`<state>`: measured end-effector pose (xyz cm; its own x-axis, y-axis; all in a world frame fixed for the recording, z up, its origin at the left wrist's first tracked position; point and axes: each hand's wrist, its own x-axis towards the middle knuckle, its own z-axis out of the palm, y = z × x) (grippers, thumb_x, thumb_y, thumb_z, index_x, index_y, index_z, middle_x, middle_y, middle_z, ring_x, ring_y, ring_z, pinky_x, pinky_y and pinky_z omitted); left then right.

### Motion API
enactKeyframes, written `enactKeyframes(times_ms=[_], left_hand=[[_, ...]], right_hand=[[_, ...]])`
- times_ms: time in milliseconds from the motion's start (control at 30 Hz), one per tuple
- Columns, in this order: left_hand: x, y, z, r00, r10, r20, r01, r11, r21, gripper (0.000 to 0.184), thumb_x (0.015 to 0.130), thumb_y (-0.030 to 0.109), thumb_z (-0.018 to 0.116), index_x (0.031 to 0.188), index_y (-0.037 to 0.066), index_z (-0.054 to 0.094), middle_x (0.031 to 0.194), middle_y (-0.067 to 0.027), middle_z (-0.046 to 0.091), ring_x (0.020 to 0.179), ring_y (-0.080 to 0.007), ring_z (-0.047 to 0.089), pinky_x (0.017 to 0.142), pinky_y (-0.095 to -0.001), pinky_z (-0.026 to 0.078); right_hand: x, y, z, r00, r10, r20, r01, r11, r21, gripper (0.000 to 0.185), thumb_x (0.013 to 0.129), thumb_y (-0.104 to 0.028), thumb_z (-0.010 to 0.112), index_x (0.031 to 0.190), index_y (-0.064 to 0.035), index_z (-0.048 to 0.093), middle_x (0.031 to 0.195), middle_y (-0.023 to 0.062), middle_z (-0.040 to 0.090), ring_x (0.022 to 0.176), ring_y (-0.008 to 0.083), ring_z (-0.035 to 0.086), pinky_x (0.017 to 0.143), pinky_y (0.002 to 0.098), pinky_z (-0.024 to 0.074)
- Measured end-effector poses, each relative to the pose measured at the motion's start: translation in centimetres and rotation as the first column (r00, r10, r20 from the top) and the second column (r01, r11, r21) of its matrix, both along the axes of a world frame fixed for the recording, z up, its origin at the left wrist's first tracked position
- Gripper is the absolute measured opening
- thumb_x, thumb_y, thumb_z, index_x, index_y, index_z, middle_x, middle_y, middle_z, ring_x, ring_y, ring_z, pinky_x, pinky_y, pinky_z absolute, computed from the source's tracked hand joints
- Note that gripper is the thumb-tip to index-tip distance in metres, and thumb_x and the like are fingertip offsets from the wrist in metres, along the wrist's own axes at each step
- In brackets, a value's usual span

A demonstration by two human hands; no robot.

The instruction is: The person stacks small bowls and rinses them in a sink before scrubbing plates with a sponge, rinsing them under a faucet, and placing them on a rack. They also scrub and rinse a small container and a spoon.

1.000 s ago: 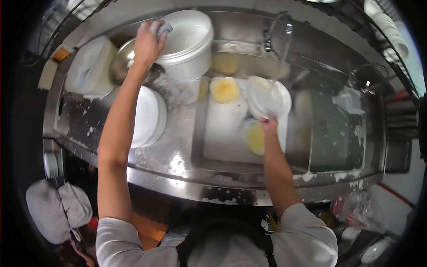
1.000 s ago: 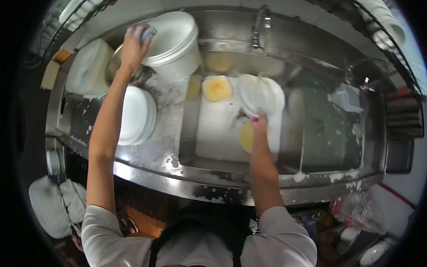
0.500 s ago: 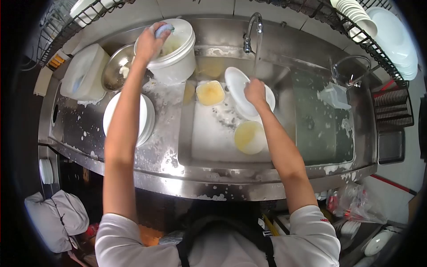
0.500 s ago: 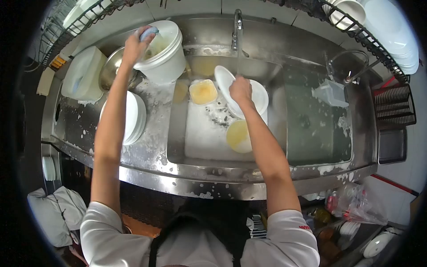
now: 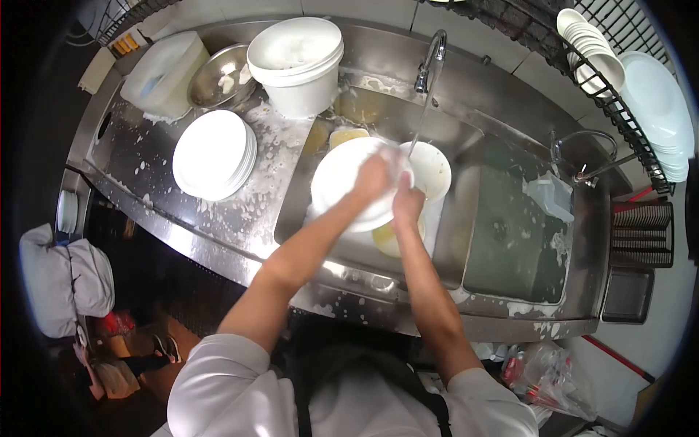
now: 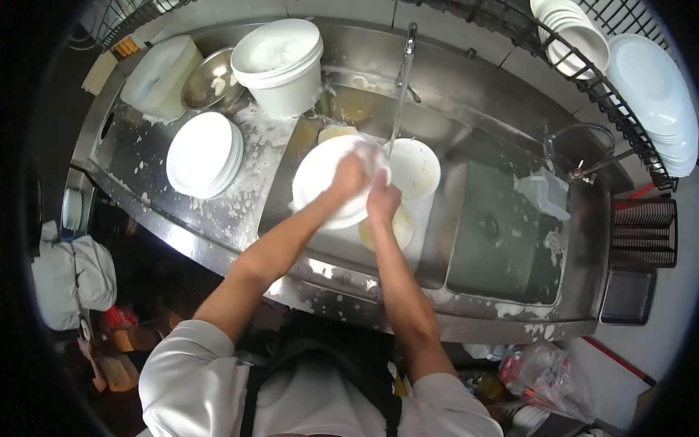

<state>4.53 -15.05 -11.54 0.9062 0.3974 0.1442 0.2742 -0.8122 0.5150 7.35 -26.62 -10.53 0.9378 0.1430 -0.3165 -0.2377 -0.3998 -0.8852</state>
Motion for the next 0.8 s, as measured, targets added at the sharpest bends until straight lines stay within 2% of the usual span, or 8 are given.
enactKeyframes(times_ms=[33, 100, 300, 367, 400, 467, 633, 800], left_hand=[[-2.4, -2.5, 2.7, 0.910, -0.210, 0.357, 0.175, 0.976, 0.129, 0.034, 0.076, 0.013, 0.058, 0.109, 0.004, 0.059, 0.101, -0.0239, 0.058, 0.075, -0.0389, 0.060, 0.067, -0.0446, 0.050], [-5.4, -2.7, 2.6, 0.996, -0.023, -0.088, 0.020, 0.999, -0.033, 0.041, 0.076, 0.017, 0.058, 0.113, 0.001, 0.055, 0.117, -0.0255, 0.052, 0.098, -0.0387, 0.057, 0.083, -0.0469, 0.047], [-1.9, 3.6, 7.1, 0.965, 0.264, -0.016, -0.244, 0.913, 0.327, 0.053, 0.084, 0.036, 0.059, 0.123, 0.001, 0.049, 0.136, -0.0215, 0.040, 0.127, -0.0340, 0.038, 0.100, -0.0554, 0.033], [-3.6, 4.8, 4.7, 0.966, 0.199, -0.165, -0.255, 0.639, -0.726, 0.054, 0.082, 0.035, 0.065, 0.120, -0.002, 0.051, 0.124, -0.0202, 0.051, 0.116, -0.0320, 0.049, 0.092, -0.0542, 0.041], [-4.3, 5.4, 3.4, 0.976, 0.132, -0.175, -0.192, 0.131, -0.973, 0.055, 0.081, 0.034, 0.067, 0.118, -0.004, 0.051, 0.117, -0.0196, 0.056, 0.111, -0.0311, 0.054, 0.088, -0.0535, 0.045], [-4.4, 2.5, -8.5, 0.773, 0.620, -0.134, -0.126, -0.057, -0.990, 0.043, 0.077, 0.004, 0.066, 0.118, -0.005, 0.055, 0.104, -0.0141, 0.063, 0.093, -0.0254, 0.063, 0.079, -0.0403, 0.053], [-11.8, 5.9, 6.4, 0.900, 0.376, -0.222, -0.263, 0.059, -0.963, 0.044, 0.076, 0.002, 0.065, 0.116, -0.011, 0.053, 0.104, -0.0171, 0.064, 0.091, -0.0260, 0.063, 0.081, -0.0394, 0.051], [-14.0, 4.7, 2.7, 0.679, 0.733, 0.046, -0.252, 0.292, -0.923, 0.047, 0.075, 0.003, 0.064, 0.116, -0.015, 0.049, 0.109, -0.0221, 0.061, 0.105, -0.0288, 0.058, 0.095, -0.0483, 0.042]], right_hand=[[-0.1, -0.5, -0.1, 0.991, -0.109, -0.077, 0.120, 0.980, 0.161, 0.044, 0.091, -0.029, 0.055, 0.101, 0.0139, 0.059, 0.097, 0.0210, 0.065, 0.085, 0.0255, 0.063, 0.076, 0.0361, 0.0480], [0.4, -1.2, 0.0, 0.920, -0.288, -0.265, 0.381, 0.811, 0.444, 0.049, 0.093, -0.034, 0.054, 0.102, 0.0140, 0.058, 0.099, 0.0187, 0.064, 0.081, 0.0221, 0.062, 0.073, 0.0328, 0.0484], [0.2, -4.9, 2.1, 0.978, 0.085, -0.191, 0.009, 0.896, 0.444, 0.027, 0.084, -0.010, 0.062, 0.100, 0.0123, 0.060, 0.092, 0.0155, 0.065, 0.081, 0.0194, 0.062, 0.072, 0.0331, 0.0494], [1.9, -5.8, 3.4, 0.981, 0.044, -0.187, 0.063, 0.847, 0.528, 0.026, 0.085, -0.009, 0.061, 0.100, 0.0119, 0.060, 0.090, 0.0143, 0.065, 0.079, 0.0212, 0.063, 0.072, 0.0351, 0.0506], [2.3, -5.5, 3.3, 0.973, 0.027, -0.229, 0.126, 0.770, 0.626, 0.029, 0.086, -0.009, 0.060, 0.106, 0.0118, 0.057, 0.098, 0.0152, 0.064, 0.087, 0.0223, 0.063, 0.077, 0.0357, 0.0512], [1.3, -2.5, -1.1, 0.934, -0.127, -0.334, 0.324, 0.696, 0.641, 0.034, 0.086, -0.009, 0.059, 0.114, 0.0096, 0.052, 0.108, 0.0158, 0.061, 0.098, 0.0256, 0.061, 0.085, 0.0392, 0.0504], [-2.1, -1.5, -2.5, 0.771, 0.397, -0.499, 0.285, 0.486, 0.826, 0.046, 0.089, -0.017, 0.056, 0.128, 0.0030, 0.042, 0.118, 0.0134, 0.056, 0.107, 0.0263, 0.056, 0.095, 0.0374, 0.0451], [-7.9, 7.0, 1.7, 0.814, 0.127, -0.566, 0.279, 0.770, 0.574, 0.040, 0.089, -0.019, 0.058, 0.119, 0.0060, 0.049, 0.112, 0.0145, 0.060, 0.097, 0.0253, 0.062, 0.079, 0.0409, 0.0532]])
